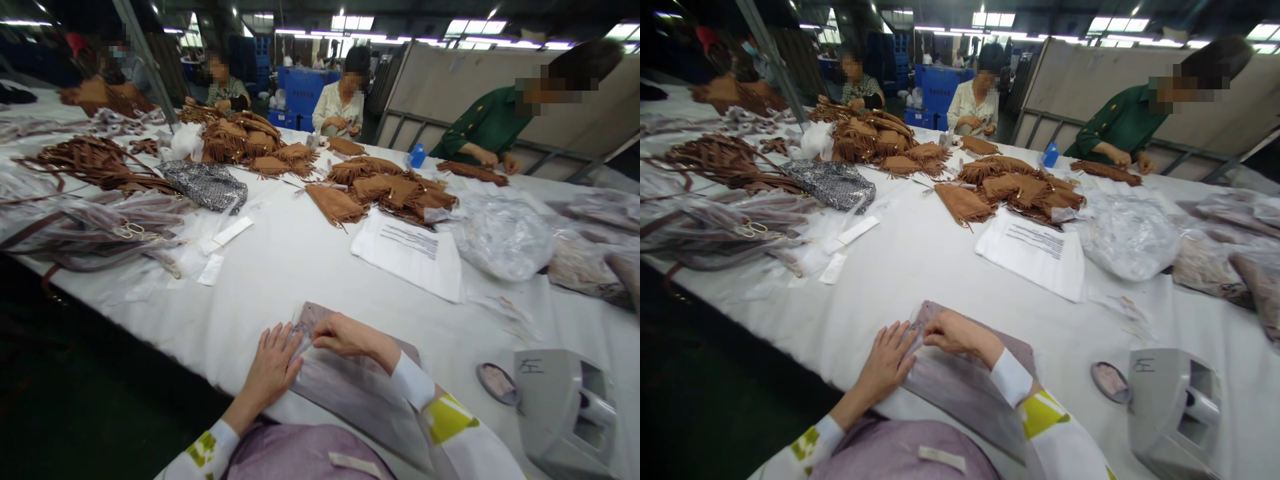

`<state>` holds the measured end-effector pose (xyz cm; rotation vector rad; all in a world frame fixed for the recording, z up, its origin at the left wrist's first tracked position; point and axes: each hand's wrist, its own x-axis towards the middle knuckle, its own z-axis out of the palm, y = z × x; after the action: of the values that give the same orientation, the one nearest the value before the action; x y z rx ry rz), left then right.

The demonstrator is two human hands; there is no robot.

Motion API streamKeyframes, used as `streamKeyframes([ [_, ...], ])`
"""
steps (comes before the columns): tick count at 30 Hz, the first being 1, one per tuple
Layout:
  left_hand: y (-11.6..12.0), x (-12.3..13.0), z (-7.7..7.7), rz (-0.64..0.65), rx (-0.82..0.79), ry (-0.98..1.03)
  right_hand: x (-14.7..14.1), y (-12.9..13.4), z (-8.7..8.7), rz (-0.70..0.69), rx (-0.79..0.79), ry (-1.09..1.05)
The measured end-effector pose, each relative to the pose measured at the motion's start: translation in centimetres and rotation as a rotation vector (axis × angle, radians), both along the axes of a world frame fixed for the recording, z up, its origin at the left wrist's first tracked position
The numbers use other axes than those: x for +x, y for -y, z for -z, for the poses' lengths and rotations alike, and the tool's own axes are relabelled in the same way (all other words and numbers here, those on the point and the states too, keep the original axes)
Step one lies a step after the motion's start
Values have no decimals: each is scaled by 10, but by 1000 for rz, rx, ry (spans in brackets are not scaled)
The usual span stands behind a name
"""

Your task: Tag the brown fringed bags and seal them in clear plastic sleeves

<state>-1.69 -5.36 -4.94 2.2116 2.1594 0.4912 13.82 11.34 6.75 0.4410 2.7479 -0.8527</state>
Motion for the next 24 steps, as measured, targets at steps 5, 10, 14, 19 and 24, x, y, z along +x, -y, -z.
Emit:
streamKeyframes([
  [5, 0, 1, -2, -7, 18, 14, -25, 6, 9, -101, 46, 92],
  [10, 0, 1, -2, -1, 5, 9, -46, 5, 29, -63, 147, 186],
  [14, 0, 0, 0, -7, -3, 26, -50, 7, 39, 25, 200, 183],
  [19, 0, 0, 0, -3, 9, 33, -40, -5, 46, 230, 255, 137],
  [24, 0, -1, -1, -3, 18, 43, -4, -29, 55, 533, 308, 82],
])
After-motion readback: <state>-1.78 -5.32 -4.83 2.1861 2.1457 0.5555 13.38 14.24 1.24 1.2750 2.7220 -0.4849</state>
